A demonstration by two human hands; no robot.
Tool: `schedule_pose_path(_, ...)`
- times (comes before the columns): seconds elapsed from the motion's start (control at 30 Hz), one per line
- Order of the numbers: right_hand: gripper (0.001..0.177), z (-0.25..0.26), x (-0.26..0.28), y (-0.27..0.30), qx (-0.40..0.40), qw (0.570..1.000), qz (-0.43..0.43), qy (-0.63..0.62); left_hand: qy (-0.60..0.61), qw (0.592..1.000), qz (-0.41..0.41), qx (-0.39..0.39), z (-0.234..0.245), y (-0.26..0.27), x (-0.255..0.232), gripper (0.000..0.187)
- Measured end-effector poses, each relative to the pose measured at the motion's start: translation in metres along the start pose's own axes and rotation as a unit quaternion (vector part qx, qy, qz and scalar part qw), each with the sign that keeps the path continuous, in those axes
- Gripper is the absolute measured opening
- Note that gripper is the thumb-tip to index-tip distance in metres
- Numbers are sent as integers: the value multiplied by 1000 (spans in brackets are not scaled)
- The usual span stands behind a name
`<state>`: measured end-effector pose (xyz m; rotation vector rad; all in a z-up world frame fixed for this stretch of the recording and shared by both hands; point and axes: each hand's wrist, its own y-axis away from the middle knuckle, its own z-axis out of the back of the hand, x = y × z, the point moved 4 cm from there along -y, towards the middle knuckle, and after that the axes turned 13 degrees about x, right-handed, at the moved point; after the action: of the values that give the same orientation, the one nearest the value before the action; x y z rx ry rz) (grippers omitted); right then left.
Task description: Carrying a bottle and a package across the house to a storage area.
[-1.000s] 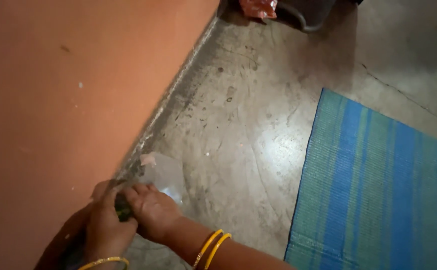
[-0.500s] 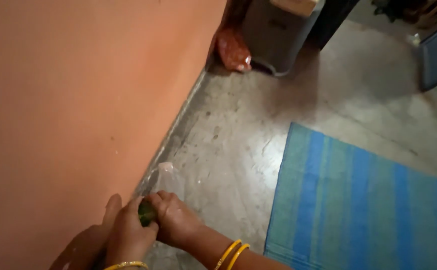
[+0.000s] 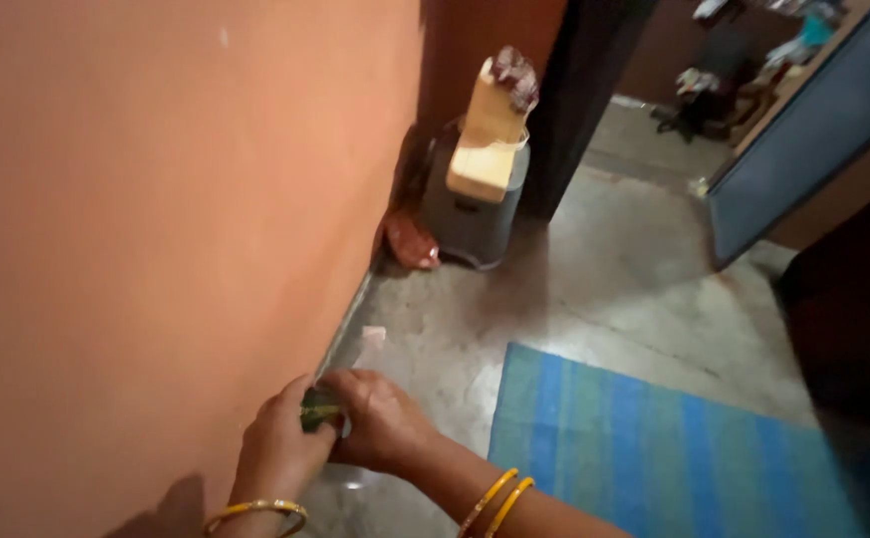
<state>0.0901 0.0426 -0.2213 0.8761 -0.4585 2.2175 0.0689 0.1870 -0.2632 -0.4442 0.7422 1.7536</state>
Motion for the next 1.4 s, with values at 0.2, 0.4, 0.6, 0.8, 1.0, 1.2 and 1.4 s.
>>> schedule_pose_path(0.2,57,115,58,20,-78,993,-11,84,-53,997,-59,19,70,22,-126,67)
schedule_pose_path(0.4,61,219,117,63,-122,985,-92,86,-7,975,-224,1,109,38,-225,63)
schedule_pose_path(0.6,63,293,152,118,-209,950,-170,158,-16,952,-303,34,129,83,-326,57)
schedule_pose_path(0.8,56,354,167,175,-232,933,-226,153,4,935,-349,63,110,113,-403,54)
schedule_pose_path(1.0,55,417,160,235,-269,923,-223,162,31,913,-400,81,81,139,-485,55)
schedule_pose_path(1.2,56,480,142,290,-261,912,-264,173,52,906,-392,149,45,158,-564,53)
schedule_pose_path(1.4,63,538,102,337,-315,903,-219,192,40,893,-438,94,1,152,-633,56)
